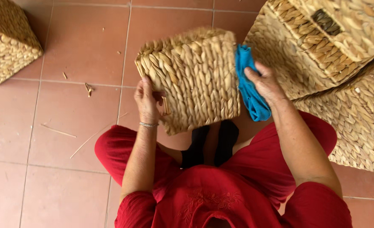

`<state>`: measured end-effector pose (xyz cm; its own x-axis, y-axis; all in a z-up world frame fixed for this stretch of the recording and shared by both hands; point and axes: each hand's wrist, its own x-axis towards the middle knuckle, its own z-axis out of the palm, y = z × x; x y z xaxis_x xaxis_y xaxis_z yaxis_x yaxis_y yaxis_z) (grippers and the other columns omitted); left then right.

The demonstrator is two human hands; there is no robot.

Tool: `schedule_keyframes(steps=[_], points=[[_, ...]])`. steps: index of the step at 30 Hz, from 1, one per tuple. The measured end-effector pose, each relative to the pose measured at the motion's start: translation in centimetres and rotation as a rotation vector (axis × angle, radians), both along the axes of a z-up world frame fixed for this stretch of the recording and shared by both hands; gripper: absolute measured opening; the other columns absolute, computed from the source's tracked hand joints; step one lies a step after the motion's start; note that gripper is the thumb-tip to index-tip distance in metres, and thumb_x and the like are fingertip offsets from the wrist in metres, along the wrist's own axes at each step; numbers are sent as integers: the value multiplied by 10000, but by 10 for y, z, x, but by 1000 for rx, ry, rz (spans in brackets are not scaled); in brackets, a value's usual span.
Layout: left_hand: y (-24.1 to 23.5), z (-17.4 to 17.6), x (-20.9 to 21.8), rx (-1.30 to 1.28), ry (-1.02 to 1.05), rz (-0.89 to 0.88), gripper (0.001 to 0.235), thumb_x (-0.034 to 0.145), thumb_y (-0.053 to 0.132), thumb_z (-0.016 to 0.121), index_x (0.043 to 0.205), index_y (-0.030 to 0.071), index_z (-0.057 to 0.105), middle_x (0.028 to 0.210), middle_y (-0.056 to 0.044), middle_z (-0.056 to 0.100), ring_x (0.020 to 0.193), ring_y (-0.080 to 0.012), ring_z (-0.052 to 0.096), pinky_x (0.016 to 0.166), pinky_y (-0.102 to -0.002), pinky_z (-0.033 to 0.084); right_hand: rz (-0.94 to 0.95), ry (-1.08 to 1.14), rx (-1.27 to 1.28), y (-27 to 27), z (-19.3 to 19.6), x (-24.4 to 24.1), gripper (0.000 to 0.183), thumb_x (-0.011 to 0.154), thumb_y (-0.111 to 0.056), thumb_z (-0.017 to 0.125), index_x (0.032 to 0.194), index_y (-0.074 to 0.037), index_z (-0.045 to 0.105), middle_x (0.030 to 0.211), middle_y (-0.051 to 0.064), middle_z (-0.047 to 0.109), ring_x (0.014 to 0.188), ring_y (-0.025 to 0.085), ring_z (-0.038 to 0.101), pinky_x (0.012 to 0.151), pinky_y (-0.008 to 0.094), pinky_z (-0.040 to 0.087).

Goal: The person sits on the floor and wipes the exterior and interior surfaces of woven baskets using a blue cloth. They also use scissors to trim loose strands from the basket edges. The person handles several baskets one at a time, rotating them to clean different sides.

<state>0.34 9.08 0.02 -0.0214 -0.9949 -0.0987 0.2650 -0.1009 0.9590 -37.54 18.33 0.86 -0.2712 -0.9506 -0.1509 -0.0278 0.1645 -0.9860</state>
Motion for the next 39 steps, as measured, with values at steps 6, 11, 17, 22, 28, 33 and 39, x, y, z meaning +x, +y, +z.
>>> schedule_keyframes(steps=[6,11,17,22,28,33,39], points=[[29,-16,6,-158,-175,-216,578,972,529,648,1265,31,630,1046,-122,702,914,-188,609,820,-451,488,-35,127,24,-10,-6,9,233,1044,-115,647,1263,-57,702,1078,-19,696,920,82,615,840,251,534],[48,-42,21,49,-60,-291,804,805,505,753,1396,64,434,1292,-98,608,1161,-143,618,977,-403,540,31,205,165,-10,-35,7,372,990,-154,676,1342,-37,647,1185,43,715,1025,117,647,923,275,523],[57,-39,17,311,47,-81,625,1006,533,554,1279,-25,615,1121,-113,748,1049,-193,731,914,-331,614,-109,890,-188,11,8,11,339,1081,-194,719,1369,-22,666,1250,172,698,1122,261,663,973,379,545],[69,-33,10,278,27,21,445,1077,446,522,1243,51,641,904,-54,620,791,-177,560,687,-363,481,235,1339,-423,32,63,116,352,1008,-134,727,1346,-224,687,1327,145,644,1001,346,537,734,423,533],[68,-62,8,105,-206,110,387,1082,392,509,1073,30,646,825,-9,633,722,-100,548,632,-299,503,645,1396,-449,23,52,182,685,819,-6,655,1435,-297,576,1471,154,501,1199,390,510,863,582,510],[66,-85,6,-12,-192,112,373,1099,368,519,1035,18,632,883,9,622,820,-59,521,721,-249,506,573,1343,-365,-89,6,162,863,784,130,619,1525,-302,523,1555,128,432,1278,445,465,1078,662,390],[65,-81,13,77,-133,93,377,1084,382,508,1055,29,640,893,2,635,821,-69,545,731,-250,520,386,1461,-249,-172,3,178,916,642,150,579,1455,-271,541,1466,156,456,1325,486,461,1014,652,444]])
